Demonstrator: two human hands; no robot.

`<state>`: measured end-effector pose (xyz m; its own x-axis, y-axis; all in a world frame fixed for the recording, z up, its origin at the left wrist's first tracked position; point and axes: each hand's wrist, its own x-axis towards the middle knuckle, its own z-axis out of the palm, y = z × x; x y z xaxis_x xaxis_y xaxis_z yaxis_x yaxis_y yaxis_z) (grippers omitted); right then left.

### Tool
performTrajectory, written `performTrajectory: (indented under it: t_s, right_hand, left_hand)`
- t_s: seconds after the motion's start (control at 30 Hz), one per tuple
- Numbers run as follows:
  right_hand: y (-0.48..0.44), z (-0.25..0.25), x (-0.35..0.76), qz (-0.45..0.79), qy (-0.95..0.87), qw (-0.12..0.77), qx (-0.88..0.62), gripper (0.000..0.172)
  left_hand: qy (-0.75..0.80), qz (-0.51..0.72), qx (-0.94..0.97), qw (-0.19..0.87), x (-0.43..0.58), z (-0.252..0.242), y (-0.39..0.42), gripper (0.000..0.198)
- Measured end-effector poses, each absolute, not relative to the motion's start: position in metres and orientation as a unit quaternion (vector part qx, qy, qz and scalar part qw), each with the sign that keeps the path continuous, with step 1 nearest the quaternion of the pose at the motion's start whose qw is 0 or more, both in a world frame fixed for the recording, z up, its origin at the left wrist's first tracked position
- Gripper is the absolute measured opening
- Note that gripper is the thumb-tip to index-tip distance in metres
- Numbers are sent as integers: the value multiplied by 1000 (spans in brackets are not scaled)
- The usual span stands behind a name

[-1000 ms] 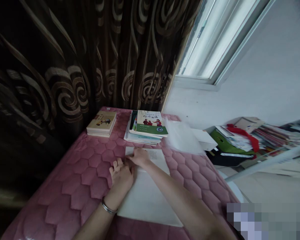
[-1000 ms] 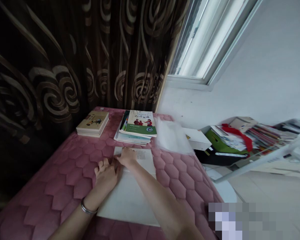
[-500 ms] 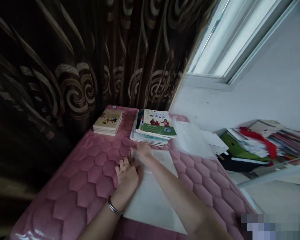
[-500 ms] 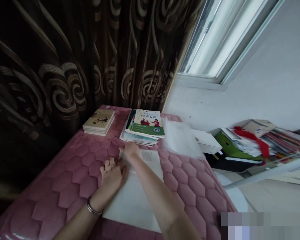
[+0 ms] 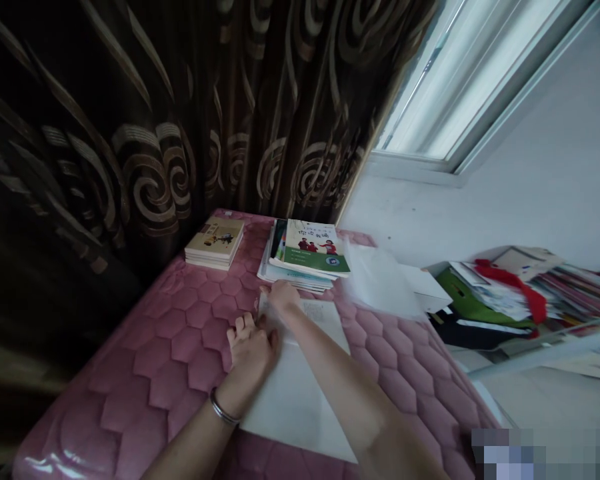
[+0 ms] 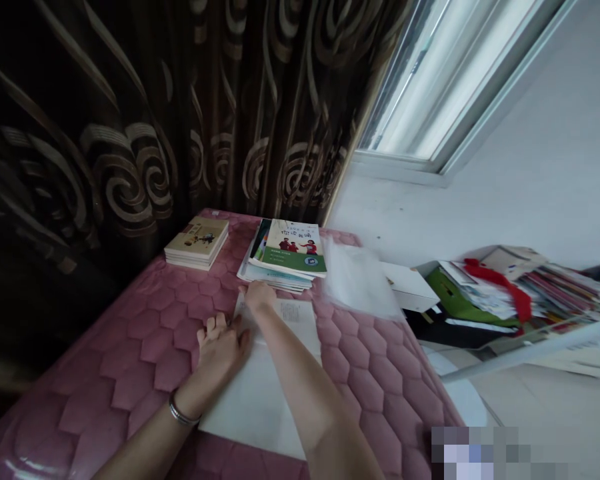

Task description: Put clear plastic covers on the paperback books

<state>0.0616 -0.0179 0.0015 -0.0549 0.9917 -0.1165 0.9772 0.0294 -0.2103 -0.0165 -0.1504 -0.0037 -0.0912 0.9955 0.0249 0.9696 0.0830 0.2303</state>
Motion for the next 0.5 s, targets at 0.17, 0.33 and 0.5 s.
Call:
performTrajectory:
  t_s: [0.17,0.33,0.5]
  right_hand:
    - [-50,1,120,140,-742,90,-649,26]
    - [-93,-7,204,153,-692,150,-689,16]
    - [-104,-26,231,197,-634,240,-709,16]
  left_hand:
    - [732,101,671,58,-16,-2,-151,45]
    - [736,96,669,36,-15,-4,-151,45]
    - [732,76,677,15,-15,-8,-147,46]
